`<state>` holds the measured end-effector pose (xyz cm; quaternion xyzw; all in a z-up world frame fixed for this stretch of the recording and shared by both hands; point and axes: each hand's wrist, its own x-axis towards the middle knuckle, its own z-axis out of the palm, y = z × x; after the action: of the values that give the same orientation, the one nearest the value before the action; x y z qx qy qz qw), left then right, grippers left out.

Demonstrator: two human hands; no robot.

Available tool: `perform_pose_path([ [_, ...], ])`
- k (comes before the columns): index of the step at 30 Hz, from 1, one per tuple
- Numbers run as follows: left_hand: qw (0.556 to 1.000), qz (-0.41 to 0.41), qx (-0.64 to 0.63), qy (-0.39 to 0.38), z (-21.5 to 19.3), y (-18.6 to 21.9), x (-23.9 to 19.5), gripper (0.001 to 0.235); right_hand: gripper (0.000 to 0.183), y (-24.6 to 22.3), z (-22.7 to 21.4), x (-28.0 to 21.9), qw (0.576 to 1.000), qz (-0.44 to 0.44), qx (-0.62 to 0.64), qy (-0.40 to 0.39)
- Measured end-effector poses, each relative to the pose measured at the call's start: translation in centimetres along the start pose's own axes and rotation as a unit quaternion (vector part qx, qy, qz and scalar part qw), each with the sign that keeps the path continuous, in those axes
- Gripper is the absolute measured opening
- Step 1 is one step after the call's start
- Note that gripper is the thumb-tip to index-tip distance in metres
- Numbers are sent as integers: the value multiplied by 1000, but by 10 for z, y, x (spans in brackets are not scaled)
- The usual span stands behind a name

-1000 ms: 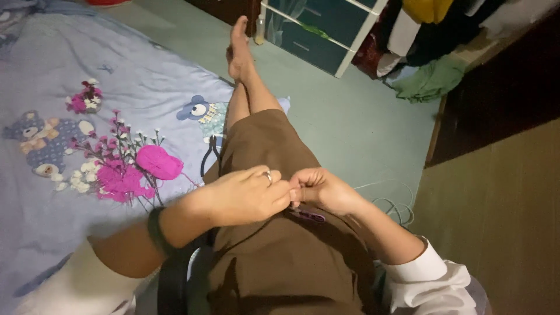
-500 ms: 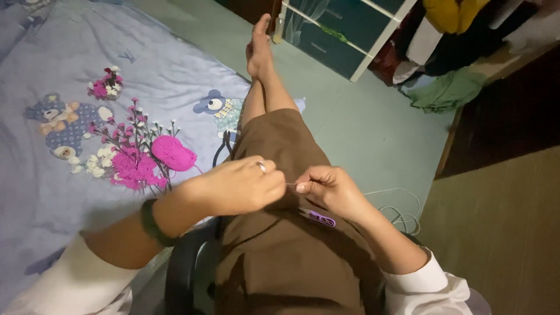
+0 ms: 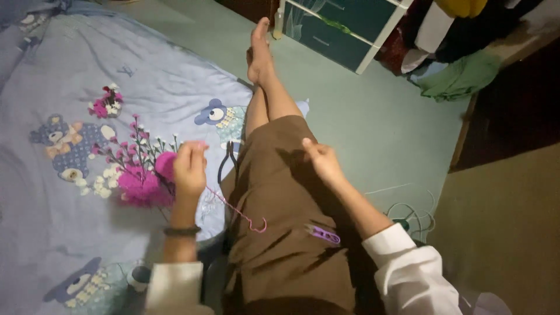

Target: Organizing and assembling decorative pink floral pieces by attaching yarn components to stems using a small purple tool.

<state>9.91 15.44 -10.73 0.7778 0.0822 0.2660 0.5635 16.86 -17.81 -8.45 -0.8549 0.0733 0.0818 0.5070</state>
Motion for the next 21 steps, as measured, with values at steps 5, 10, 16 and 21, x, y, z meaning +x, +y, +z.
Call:
perform_pose_path([
  [5, 955, -267, -108, 75, 6, -17, -29, 27, 54, -34, 91, 20, 988, -37, -56, -137],
  [10, 906, -246, -288, 190, 10, -14, -36, 21, 27, 65, 260, 69, 969, -65, -98, -218],
  [16, 883, -282, -325, 188, 12, -59, -48, 16, 58, 38, 301, 49, 862, 11, -425, -278],
  [21, 914, -400, 4, 62, -7, -6, -24, 40, 76, 84, 338, 58, 886, 107, -404, -202],
])
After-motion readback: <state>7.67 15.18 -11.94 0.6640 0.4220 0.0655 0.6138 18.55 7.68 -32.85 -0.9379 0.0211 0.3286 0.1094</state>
